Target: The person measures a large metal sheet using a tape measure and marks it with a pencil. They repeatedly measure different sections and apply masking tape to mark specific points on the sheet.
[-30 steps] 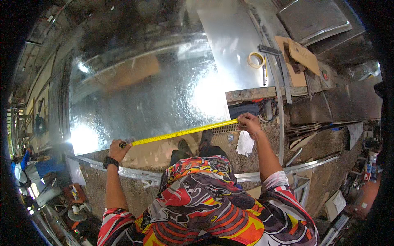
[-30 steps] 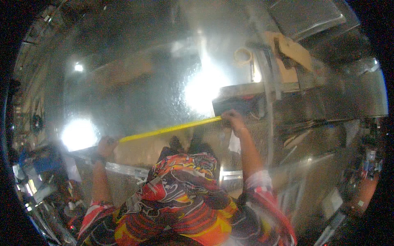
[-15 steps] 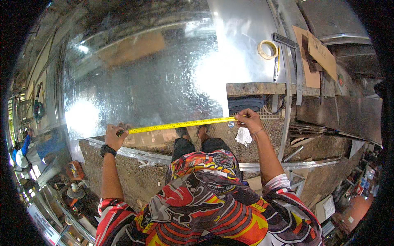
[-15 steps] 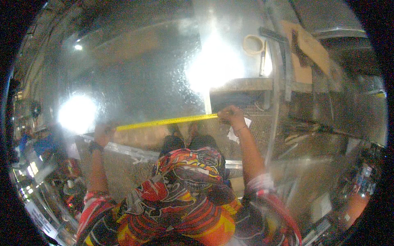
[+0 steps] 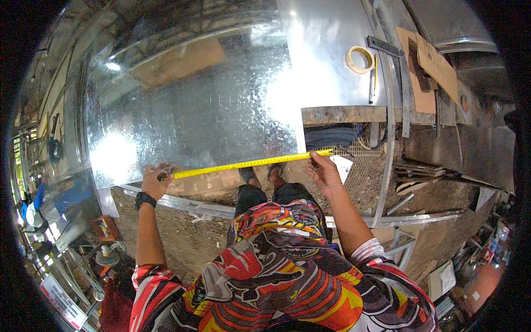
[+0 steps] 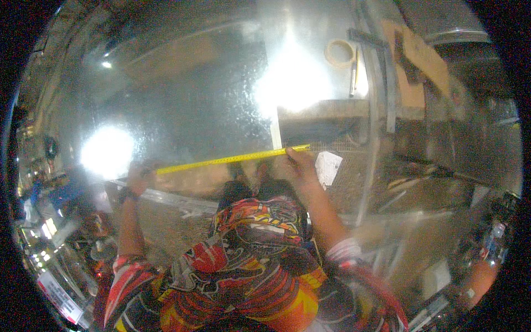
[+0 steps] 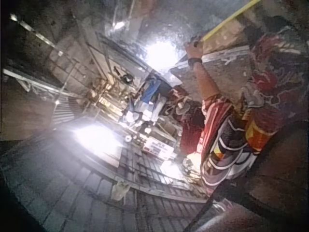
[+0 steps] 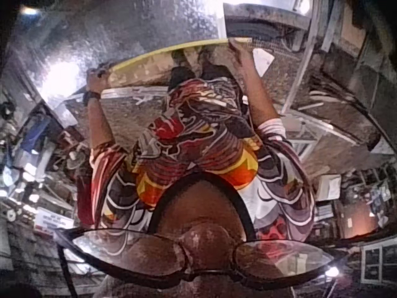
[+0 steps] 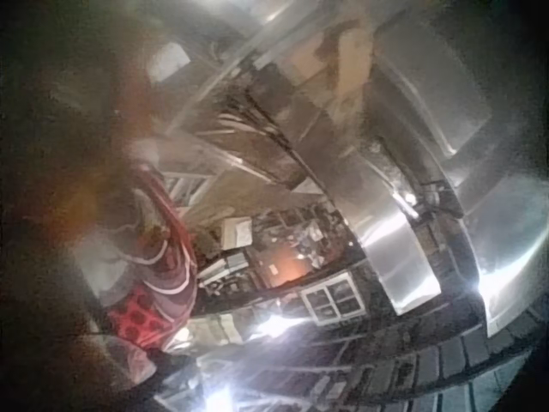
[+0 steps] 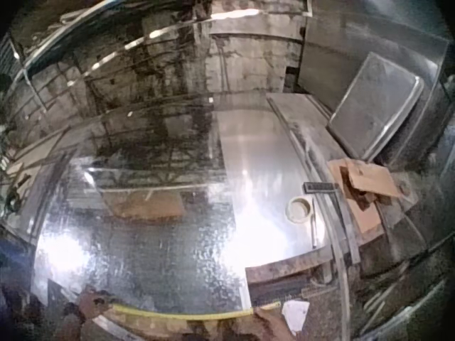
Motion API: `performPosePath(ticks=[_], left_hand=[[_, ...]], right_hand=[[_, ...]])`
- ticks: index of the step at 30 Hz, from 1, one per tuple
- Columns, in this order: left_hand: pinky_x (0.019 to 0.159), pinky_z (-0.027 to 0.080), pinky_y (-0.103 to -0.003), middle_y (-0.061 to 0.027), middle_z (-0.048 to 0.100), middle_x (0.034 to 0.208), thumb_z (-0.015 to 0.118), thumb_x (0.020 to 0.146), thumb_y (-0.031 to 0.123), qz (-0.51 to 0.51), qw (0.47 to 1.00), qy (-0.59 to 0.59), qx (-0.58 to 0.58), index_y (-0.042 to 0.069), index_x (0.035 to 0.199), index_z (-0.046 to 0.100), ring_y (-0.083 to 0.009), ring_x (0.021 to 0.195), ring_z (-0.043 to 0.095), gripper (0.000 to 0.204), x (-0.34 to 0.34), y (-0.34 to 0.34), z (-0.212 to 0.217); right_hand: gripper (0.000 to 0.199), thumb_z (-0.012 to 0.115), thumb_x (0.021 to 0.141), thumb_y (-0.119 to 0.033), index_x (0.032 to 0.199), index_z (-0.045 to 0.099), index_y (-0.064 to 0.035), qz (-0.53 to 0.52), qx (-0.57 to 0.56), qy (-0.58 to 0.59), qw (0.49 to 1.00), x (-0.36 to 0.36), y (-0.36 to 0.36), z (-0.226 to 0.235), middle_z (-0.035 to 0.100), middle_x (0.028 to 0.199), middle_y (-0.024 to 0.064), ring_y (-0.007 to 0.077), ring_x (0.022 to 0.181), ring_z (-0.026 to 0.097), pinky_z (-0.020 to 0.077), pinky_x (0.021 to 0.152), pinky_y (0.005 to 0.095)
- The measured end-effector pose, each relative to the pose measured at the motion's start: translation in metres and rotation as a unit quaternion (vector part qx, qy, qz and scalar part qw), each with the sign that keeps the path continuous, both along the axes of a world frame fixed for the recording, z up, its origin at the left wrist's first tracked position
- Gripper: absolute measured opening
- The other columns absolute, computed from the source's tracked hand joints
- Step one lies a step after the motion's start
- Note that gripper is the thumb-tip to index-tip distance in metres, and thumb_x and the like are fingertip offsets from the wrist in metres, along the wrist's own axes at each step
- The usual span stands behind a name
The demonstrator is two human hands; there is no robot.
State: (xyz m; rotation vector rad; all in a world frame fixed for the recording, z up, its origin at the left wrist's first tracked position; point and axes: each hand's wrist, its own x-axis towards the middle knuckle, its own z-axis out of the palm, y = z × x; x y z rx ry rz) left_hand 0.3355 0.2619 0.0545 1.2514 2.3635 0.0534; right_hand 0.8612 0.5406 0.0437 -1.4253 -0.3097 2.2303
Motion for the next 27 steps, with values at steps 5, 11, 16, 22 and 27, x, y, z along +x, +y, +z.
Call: performPosePath(ticks=[5, 11, 16, 22, 27], left_hand=[[0.089, 0.054, -0.049, -0.0189, 0.056, 0.115, 0.086, 0.083, 0.038, -0.007, 1.000, 0.016, -0.016, 0.004, 0.096, 0.078, -0.0375, 0.102, 0.063, 0.037, 0.007, 0.012, 0.011], [0.089, 0.054, -0.049, -0.0170, 0.056, 0.111, 0.084, 0.085, 0.039, -0.002, 1.000, 0.015, -0.022, 0.003, 0.098, 0.078, -0.0373, 0.102, 0.062, 0.039, 0.002, 0.007, 0.006], [0.091, 0.053, -0.049, -0.0164, 0.055, 0.111, 0.085, 0.085, 0.040, -0.014, 0.999, 0.024, -0.032, 0.003, 0.099, 0.078, -0.0363, 0.104, 0.062, 0.040, -0.003, 0.006, 0.004], [0.092, 0.053, -0.047, -0.0180, 0.054, 0.115, 0.086, 0.084, 0.039, 0.016, 0.999, 0.012, -0.047, 0.002, 0.100, 0.078, -0.0362, 0.106, 0.061, 0.041, -0.001, 0.014, 0.004], [0.094, 0.052, -0.047, -0.0186, 0.054, 0.116, 0.085, 0.084, 0.039, -0.003, 0.998, 0.008, -0.059, 0.001, 0.099, 0.077, -0.0372, 0.108, 0.060, 0.041, -0.010, 0.007, -0.002]], right_hand=[[0.026, 0.078, 0.095, -0.019, 0.109, 0.066, -0.0020, -0.007, 0.044, -0.064, 0.997, -0.012, -0.015, -0.037, 0.071, 0.097, 0.0122, 0.0258, 0.082, 0.074, 0.0661, 0.076, 0.0410], [0.027, 0.076, 0.097, -0.020, 0.108, 0.064, 0.0025, -0.025, 0.075, -0.092, 0.993, -0.019, -0.014, -0.035, 0.072, 0.095, 0.0176, 0.0271, 0.079, 0.075, 0.0664, 0.074, 0.0405], [0.027, 0.075, 0.097, -0.020, 0.107, 0.065, 0.0028, -0.036, 0.074, -0.106, 0.991, -0.023, -0.015, -0.030, 0.073, 0.093, 0.0182, 0.0278, 0.078, 0.077, 0.0665, 0.070, 0.0373], [0.025, 0.074, 0.098, -0.021, 0.104, 0.066, 0.0024, -0.029, 0.099, -0.143, 0.984, -0.024, -0.018, -0.043, 0.075, 0.091, 0.0185, 0.0275, 0.075, 0.077, 0.0665, 0.068, 0.0358], [0.026, 0.074, 0.098, -0.021, 0.104, 0.067, 0.0034, -0.038, 0.117, -0.145, 0.982, -0.026, -0.020, -0.049, 0.075, 0.091, 0.0192, 0.0276, 0.075, 0.077, 0.0665, 0.068, 0.0365]])
